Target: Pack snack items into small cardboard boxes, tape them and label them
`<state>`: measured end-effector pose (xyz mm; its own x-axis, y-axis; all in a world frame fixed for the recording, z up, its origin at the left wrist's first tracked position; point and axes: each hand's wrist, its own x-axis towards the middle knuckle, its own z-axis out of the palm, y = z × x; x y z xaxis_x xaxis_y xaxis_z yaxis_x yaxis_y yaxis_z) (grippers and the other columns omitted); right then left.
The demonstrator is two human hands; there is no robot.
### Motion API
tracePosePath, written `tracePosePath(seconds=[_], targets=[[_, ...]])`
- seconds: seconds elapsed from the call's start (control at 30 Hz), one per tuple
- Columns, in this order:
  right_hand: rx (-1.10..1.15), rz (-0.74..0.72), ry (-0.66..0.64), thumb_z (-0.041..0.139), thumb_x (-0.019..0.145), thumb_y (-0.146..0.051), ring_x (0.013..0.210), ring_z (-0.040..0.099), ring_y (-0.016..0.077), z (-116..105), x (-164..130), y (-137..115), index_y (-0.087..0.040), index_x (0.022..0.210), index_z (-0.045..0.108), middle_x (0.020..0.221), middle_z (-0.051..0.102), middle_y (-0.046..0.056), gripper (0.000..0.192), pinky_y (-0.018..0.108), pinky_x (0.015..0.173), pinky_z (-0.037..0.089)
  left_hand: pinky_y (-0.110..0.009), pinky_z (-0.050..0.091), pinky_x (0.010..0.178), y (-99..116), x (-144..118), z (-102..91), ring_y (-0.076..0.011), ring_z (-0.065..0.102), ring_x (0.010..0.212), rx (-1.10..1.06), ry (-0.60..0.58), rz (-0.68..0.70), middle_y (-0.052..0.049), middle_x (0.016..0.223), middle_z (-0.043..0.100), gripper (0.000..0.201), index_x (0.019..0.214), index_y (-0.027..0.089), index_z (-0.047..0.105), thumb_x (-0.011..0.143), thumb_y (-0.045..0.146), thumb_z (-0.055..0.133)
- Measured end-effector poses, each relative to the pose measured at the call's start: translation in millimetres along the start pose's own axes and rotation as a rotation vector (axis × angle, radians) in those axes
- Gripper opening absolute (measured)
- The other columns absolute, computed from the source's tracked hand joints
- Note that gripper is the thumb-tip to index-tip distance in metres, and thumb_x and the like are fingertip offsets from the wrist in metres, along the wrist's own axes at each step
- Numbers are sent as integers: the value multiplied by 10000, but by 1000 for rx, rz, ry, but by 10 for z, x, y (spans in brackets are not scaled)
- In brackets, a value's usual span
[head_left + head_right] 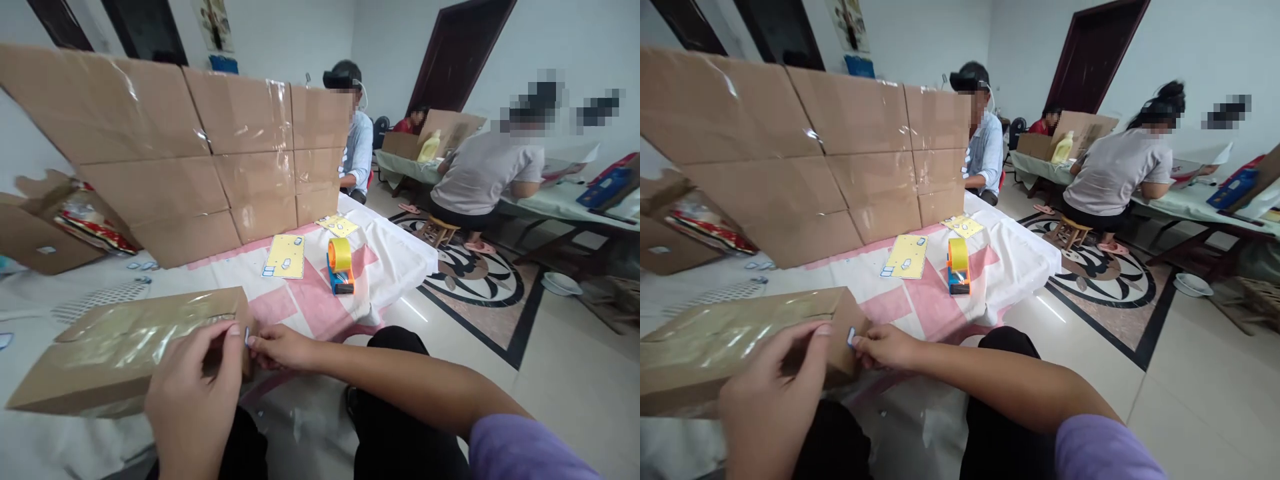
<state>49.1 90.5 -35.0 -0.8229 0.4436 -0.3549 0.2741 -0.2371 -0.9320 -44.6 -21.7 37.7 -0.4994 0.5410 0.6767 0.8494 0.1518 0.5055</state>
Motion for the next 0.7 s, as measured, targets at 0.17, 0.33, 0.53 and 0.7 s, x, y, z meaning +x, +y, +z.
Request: tracePosePath(seconds=[0.17,0.33,0.53,0.7], targets=[[-215,-230,175,582,916,-255,545,481,98,-98,-130,-176,-182,765,529,612,530,-42,177,224,549,369,-283,431,691,-13,5,38,-190,634,742,21,7,39,-8,786,699,174,878,241,710,918,355,584],[-700,-703,801,512,896,-238,932,591,215,-690,-393,-573,-181,901,606,938,655,82,110,336,871,441,-295,425,709,4,-13,94,-202,629,767,3,48,89,-16,785,691,147,864,238,700,925,289,576],[-552,-227,1335,675,757,-279,1302,450,385,-1517,-624,-675,-94,1385,489,1412,467,265,681,479,1043,356,-321,444,778,92,-38,197,-227,629,883,-95,21,162,-18,876,721,136,880,235,675,933,223,551],[-272,-242,930,655,799,-257,790,688,271,-1715,-646,-517,-61,892,736,874,718,197,231,354,706,505,-339,444,781,180,-47,287,-234,626,884,-118,-11,205,-30,861,707,134,869,229,658,921,176,547]])
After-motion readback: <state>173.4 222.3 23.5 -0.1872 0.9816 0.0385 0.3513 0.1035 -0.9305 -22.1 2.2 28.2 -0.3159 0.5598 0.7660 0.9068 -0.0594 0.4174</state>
